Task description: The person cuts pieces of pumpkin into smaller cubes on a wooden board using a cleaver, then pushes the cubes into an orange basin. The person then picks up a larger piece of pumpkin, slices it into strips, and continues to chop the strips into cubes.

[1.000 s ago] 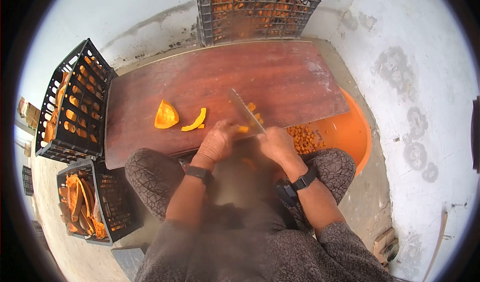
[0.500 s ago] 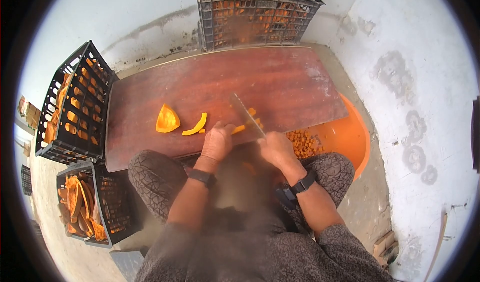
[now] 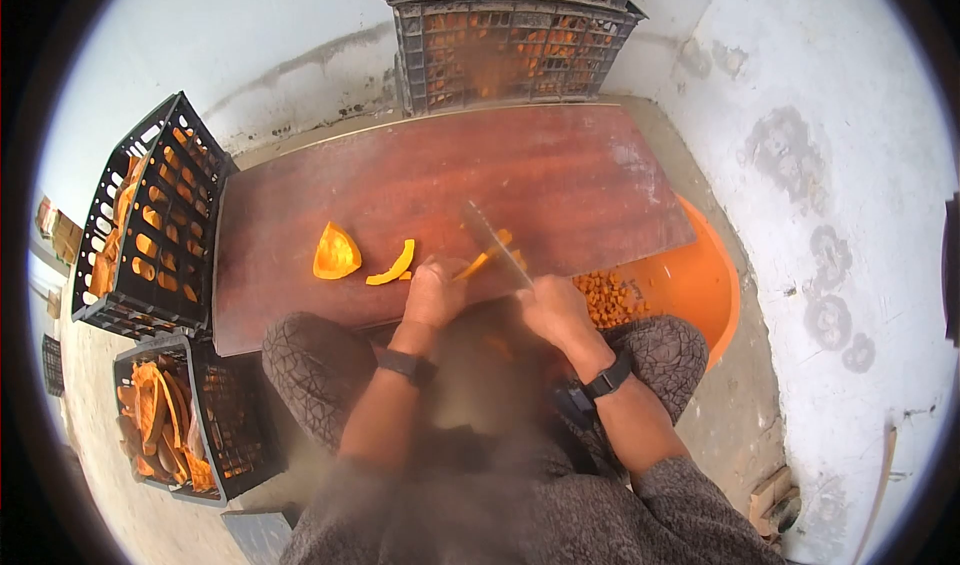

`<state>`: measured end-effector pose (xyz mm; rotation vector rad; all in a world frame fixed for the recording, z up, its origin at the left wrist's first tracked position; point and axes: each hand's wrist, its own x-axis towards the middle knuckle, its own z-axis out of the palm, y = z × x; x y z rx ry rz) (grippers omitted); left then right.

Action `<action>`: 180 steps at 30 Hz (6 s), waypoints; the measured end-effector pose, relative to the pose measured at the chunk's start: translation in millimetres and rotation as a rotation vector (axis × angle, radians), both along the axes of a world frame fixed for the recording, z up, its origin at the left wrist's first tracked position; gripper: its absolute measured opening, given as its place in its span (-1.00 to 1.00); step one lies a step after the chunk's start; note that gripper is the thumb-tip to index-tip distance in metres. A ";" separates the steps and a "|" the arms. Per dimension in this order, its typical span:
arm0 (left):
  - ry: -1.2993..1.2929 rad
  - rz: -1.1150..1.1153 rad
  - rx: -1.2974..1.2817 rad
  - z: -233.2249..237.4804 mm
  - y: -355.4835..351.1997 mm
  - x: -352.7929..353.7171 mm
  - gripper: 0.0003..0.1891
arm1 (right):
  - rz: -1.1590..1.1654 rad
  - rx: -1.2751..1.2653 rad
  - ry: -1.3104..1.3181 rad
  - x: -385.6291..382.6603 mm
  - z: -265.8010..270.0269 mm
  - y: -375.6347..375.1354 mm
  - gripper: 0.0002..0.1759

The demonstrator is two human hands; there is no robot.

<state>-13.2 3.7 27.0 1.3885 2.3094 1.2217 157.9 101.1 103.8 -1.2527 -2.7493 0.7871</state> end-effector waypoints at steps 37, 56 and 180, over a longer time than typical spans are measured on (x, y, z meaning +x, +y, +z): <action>0.206 0.054 -0.109 1.9 4.1 13.5 -0.78 | 0.103 0.120 -0.033 1.9 10.1 -20.3 -0.70; 0.125 -0.016 -0.071 -5.6 -6.7 7.9 -0.83 | 0.072 0.081 0.011 -29.7 -9.5 -6.8 -0.81; 0.127 -0.041 0.134 -21.5 -0.4 11.5 -0.91 | -0.076 -0.110 0.102 -26.1 -21.1 0.4 -0.72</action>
